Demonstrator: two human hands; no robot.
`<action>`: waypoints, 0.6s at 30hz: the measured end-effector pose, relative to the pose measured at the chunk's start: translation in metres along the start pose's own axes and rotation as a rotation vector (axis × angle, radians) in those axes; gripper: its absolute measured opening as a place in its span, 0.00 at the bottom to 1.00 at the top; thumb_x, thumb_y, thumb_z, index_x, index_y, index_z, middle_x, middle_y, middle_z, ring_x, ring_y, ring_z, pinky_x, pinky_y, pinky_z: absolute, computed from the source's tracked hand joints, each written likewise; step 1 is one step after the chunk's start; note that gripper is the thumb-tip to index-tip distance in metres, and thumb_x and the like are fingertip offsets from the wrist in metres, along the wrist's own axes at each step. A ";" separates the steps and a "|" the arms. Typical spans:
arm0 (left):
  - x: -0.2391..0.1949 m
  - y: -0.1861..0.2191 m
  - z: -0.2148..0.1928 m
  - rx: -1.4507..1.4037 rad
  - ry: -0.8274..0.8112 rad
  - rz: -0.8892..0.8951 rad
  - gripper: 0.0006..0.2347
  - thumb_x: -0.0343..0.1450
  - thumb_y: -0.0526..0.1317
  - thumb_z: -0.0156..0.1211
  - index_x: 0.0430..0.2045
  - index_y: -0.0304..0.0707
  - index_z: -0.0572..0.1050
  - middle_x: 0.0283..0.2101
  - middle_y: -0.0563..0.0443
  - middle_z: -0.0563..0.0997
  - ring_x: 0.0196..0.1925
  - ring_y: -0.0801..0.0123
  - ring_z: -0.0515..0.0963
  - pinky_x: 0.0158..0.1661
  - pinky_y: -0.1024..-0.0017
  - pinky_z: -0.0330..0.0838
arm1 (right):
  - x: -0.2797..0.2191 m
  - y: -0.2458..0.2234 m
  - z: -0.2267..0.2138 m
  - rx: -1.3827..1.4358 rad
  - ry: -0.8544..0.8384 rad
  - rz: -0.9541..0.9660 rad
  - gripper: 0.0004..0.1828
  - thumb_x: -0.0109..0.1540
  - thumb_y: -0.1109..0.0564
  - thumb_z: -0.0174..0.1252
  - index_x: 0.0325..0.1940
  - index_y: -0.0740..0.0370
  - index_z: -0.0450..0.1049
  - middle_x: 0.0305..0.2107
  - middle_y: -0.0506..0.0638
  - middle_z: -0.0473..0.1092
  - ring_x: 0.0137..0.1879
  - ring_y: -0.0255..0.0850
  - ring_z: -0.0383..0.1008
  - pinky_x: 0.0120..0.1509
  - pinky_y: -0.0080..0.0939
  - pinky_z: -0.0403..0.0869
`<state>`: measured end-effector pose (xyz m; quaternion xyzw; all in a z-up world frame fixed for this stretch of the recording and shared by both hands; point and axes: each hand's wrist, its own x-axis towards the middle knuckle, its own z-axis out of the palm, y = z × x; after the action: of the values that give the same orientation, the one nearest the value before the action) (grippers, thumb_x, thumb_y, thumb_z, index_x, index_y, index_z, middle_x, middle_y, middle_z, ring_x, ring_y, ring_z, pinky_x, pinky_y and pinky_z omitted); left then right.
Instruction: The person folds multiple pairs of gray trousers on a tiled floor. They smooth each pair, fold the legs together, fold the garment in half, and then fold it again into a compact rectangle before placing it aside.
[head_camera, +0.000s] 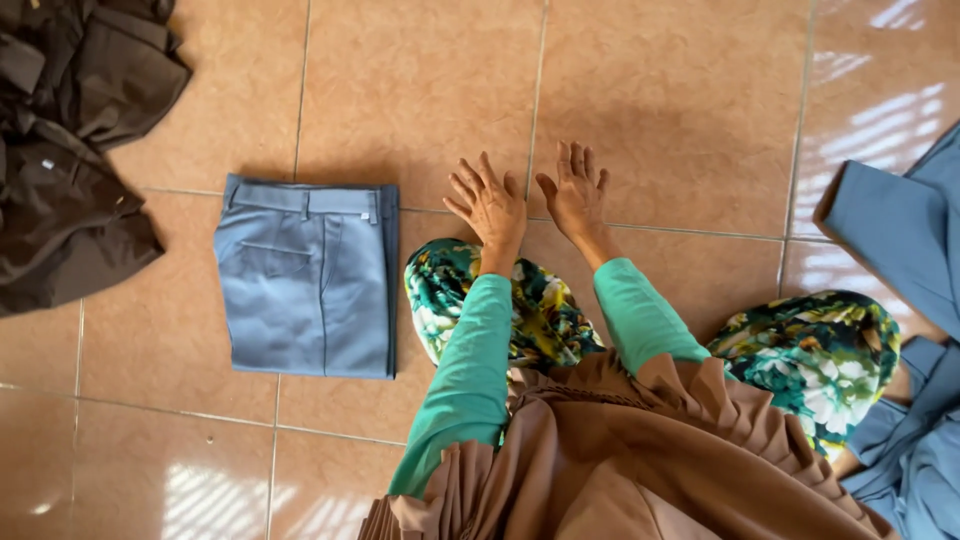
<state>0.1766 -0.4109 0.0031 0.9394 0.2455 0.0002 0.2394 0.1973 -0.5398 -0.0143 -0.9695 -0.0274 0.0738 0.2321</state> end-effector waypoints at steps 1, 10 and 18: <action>0.000 0.005 0.002 -0.012 -0.018 0.008 0.26 0.79 0.51 0.42 0.74 0.50 0.51 0.78 0.38 0.47 0.80 0.38 0.39 0.70 0.33 0.25 | 0.001 0.006 -0.005 0.005 -0.010 0.014 0.40 0.73 0.32 0.44 0.82 0.52 0.45 0.76 0.61 0.49 0.82 0.57 0.42 0.77 0.73 0.44; -0.059 0.105 0.077 0.021 -0.188 0.254 0.26 0.78 0.49 0.45 0.74 0.48 0.51 0.77 0.37 0.49 0.79 0.37 0.40 0.70 0.31 0.28 | -0.039 0.137 -0.061 -0.059 0.141 0.242 0.41 0.72 0.31 0.43 0.81 0.56 0.47 0.74 0.63 0.52 0.80 0.60 0.46 0.74 0.76 0.50; -0.081 0.137 0.102 0.070 -0.280 0.313 0.24 0.79 0.48 0.43 0.73 0.49 0.53 0.77 0.38 0.49 0.79 0.38 0.41 0.70 0.32 0.29 | -0.063 0.171 -0.097 -0.046 0.142 0.376 0.41 0.72 0.31 0.42 0.81 0.57 0.48 0.74 0.61 0.53 0.80 0.58 0.47 0.75 0.73 0.52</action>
<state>0.1805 -0.5985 -0.0164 0.9646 0.0608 -0.1015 0.2355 0.1538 -0.7406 0.0019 -0.9653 0.1688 0.0469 0.1936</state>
